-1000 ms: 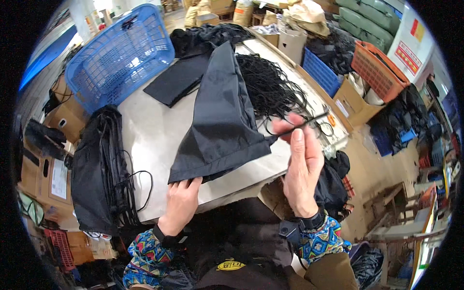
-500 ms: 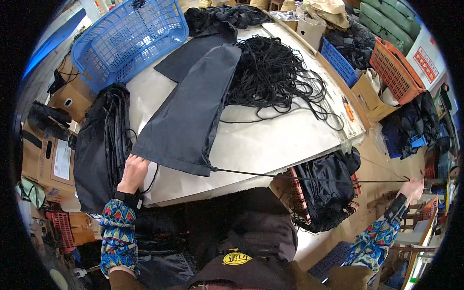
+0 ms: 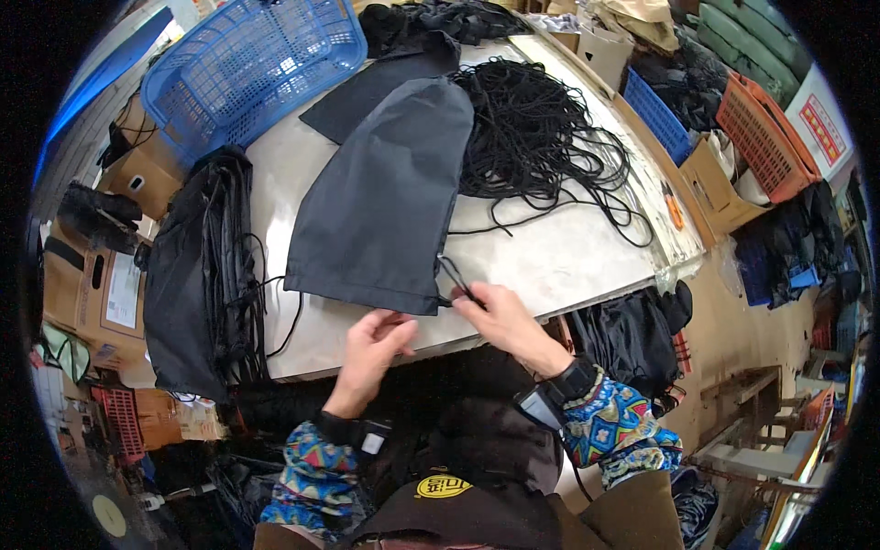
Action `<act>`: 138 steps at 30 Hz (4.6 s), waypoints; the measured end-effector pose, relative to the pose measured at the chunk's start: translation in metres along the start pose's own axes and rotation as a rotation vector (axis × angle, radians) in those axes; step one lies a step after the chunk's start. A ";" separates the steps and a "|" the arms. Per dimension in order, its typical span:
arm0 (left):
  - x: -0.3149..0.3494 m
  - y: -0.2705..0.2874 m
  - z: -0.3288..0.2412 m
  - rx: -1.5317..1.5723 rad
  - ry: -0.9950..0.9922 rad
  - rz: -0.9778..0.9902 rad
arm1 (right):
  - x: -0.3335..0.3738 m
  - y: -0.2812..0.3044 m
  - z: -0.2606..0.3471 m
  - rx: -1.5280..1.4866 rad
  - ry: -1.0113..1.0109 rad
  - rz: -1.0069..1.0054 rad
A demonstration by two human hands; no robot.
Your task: The person uses a metal hook to thread black drawstrings through the hem of black drawstring bags. They repeatedly pick up bags, insert the hook, pull the string through, and place the finished bags into a pile.
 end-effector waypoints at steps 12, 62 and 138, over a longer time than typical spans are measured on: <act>0.008 -0.013 -0.003 0.062 -0.104 -0.026 | -0.001 -0.019 0.061 0.099 0.114 -0.057; 0.039 -0.037 0.006 0.046 -0.119 0.244 | 0.049 0.010 0.105 0.249 0.149 0.080; 0.011 -0.011 -0.021 0.373 -0.169 0.137 | 0.060 -0.037 0.076 -0.010 0.037 0.087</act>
Point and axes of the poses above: each hand's wrist, its own x-axis away from the middle knuckle, its own y-axis out of the back of the hand, z = x × y, the point moved 3 cm from there along -x, towards the middle knuckle, and after that the axes turned 15 degrees about y, right-handed, at the moved point
